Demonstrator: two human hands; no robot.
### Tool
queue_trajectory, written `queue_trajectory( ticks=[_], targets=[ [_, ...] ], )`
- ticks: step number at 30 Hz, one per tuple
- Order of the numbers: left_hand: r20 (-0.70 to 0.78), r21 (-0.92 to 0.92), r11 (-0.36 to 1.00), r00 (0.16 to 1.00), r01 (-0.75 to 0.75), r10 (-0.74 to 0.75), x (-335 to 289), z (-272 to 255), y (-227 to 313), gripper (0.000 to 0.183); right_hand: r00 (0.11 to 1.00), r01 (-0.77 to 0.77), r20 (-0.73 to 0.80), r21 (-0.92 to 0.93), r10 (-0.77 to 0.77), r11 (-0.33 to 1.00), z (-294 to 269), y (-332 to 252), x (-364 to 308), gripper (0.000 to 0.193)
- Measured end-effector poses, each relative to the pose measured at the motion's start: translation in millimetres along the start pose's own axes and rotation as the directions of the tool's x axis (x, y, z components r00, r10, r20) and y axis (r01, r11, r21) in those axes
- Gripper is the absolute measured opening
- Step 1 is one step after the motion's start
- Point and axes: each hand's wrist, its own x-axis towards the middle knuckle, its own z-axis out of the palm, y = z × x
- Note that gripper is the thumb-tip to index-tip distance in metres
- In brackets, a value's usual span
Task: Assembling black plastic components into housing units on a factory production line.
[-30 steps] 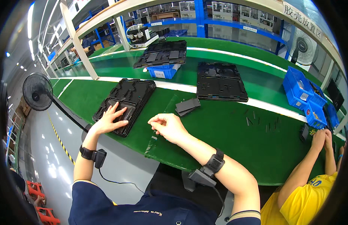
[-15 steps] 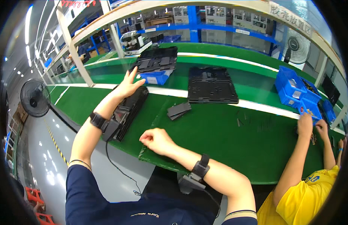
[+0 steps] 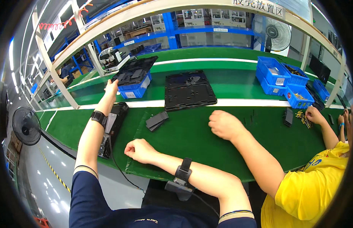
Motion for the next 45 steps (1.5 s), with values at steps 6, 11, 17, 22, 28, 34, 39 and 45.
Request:
queue_trajectory(
  ticks=[6, 11, 17, 22, 28, 34, 39, 45],
  targets=[
    [0.312, -0.002, 0.610, 0.579, -0.792, 0.753, -131, 13, 13, 0.042, 0.975, -0.183, 0.119, -0.052, 0.188, 0.982, -65, -16, -21, 0.020],
    [0.715, 0.153, 0.713, 0.575, -0.684, 0.398, -180, 20, 14, 0.053, 0.848, -0.275, 0.443, -0.101, 0.291, 0.956, -114, -25, -57, 0.022],
    [0.727, 0.083, 0.758, 0.560, -0.647, 0.398, -171, 28, 9, 0.053, 0.906, -0.407, 0.049, -0.171, 0.420, 0.897, -167, -10, -75, 0.018],
    [0.759, 0.151, 0.786, 0.580, -0.599, 0.296, -167, 29, 19, 0.051, 0.642, -0.658, -0.749, -0.428, 0.165, 0.620, -215, 10, -99, 0.009],
    [0.737, 0.181, 0.750, 0.593, -0.636, 0.325, -169, 34, 15, 0.055, 0.837, -0.480, -0.548, -0.734, -0.002, 0.481, -186, 46, -82, 0.025],
    [0.763, 0.190, 0.733, 0.568, -0.653, 0.308, -159, 35, 16, 0.053, 0.874, -0.484, -0.485, -0.868, 0.026, 0.106, -165, 33, -58, 0.011],
    [0.769, 0.048, 0.839, 0.557, -0.541, 0.315, -164, 22, 22, 0.036, 0.820, -0.511, -0.535, -0.844, -0.201, 0.165, -169, 51, -55, 0.007],
    [0.881, -0.368, 0.917, 0.372, 0.151, 0.292, -221, -3, 27, 0.022, 0.827, -0.392, -0.562, -0.620, -0.036, 0.680, -188, 46, -76, 0.017]
  ],
)
